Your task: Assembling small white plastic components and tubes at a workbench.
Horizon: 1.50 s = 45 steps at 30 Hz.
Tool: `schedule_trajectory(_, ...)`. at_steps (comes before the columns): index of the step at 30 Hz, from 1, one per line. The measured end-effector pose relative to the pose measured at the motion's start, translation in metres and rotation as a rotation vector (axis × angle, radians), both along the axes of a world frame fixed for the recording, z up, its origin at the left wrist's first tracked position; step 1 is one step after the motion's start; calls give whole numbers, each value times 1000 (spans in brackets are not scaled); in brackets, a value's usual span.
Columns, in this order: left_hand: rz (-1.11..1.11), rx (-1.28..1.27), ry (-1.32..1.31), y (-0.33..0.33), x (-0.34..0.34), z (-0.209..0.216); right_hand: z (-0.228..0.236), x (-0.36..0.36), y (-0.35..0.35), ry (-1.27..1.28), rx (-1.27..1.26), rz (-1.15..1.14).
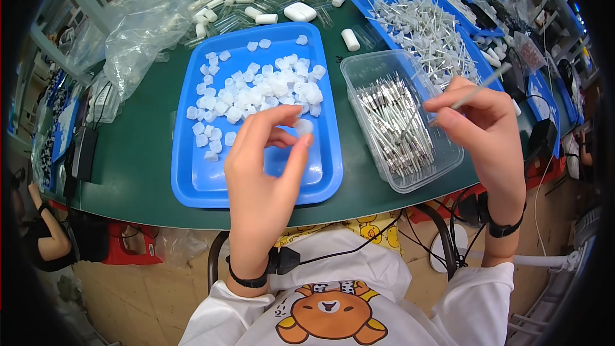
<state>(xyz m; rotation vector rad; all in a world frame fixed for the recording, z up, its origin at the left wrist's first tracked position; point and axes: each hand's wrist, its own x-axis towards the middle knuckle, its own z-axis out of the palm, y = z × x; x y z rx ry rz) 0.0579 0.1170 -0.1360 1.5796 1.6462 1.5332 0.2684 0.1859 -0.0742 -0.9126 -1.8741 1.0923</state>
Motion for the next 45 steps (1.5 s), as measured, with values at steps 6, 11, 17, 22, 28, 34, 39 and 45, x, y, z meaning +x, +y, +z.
schedule_trajectory(6, -538, -43, -770, -20, 25, 14, 0, -6, -34, 303, -170, 96)
schedule_trajectory(11, -633, -302, -1131, -33, 43, 24, -11, -12, -50, 392, -84, 95)
schedule_trajectory(17, -671, -284, -986, -38, 51, 30, -20, -11, -61, 359, 14, 75)
schedule_trajectory(22, -701, -153, -893, -38, 51, 18, -30, -7, -62, 430, 75, 119)
schedule_trajectory(28, -707, -185, -823, -36, 46, 17, -21, -8, -65, 382, -124, 100)
schedule_trajectory(34, -938, -495, -936, -33, 41, 19, -9, 3, -61, 410, -591, 242)
schedule_trajectory(39, -958, -736, -976, -32, 39, 18, -24, 3, -49, 416, -581, 438)
schedule_trajectory(45, -996, -782, -930, -33, 42, 15, -20, 7, -45, 359, -779, 495)
